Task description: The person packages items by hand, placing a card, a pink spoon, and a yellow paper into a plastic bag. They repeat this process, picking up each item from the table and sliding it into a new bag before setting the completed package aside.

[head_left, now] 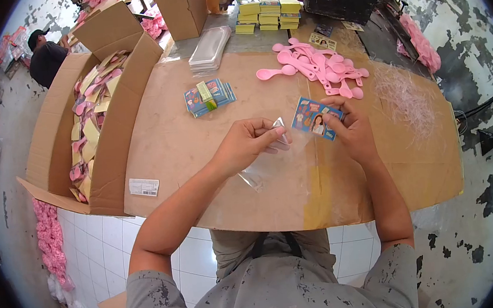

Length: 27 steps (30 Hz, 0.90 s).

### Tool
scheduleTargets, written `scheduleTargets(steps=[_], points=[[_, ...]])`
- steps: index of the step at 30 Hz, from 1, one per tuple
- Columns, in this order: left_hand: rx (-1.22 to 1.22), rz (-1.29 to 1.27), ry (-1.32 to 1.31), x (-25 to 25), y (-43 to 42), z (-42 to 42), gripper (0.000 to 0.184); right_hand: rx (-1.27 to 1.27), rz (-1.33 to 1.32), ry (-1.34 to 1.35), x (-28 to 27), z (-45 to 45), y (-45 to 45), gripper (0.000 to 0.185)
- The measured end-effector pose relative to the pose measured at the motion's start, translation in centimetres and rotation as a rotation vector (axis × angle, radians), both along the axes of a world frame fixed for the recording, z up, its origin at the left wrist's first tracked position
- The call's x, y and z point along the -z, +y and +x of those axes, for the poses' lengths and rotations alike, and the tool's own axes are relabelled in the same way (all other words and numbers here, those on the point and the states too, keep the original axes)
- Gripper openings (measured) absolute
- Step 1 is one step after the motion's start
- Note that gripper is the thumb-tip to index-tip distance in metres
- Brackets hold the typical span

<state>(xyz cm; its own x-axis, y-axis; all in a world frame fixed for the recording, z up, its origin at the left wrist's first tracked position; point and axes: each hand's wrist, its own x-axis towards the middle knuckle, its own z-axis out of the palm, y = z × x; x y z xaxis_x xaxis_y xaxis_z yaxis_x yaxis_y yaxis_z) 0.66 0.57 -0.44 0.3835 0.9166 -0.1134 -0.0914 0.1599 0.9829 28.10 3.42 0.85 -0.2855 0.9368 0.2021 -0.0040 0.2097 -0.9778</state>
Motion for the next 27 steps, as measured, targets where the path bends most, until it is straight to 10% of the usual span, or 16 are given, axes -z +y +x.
scheduleTargets(steps=[9, 15, 21, 27], points=[[-0.027, -0.02, -0.003, 0.3, -0.1, 0.3, 0.024, 0.016, 0.168, -0.016, 0.2, 0.4, 0.0, 0.032], [0.037, 0.118, 0.121, -0.1, -1.1, 1.2, 0.022, -0.123, 0.42, -0.488, -1.4, -0.3, -0.8, 0.035], [0.043, 0.15, 0.119, 0.7, -1.4, 1.7, 0.023, 0.063, 0.047, 0.023, 0.0, -2.8, -2.0, 0.027], [0.0, 0.135, 0.128, 0.6, -1.2, 1.4, 0.022, -0.263, 0.263, -0.259, -0.1, -2.0, -1.5, 0.024]])
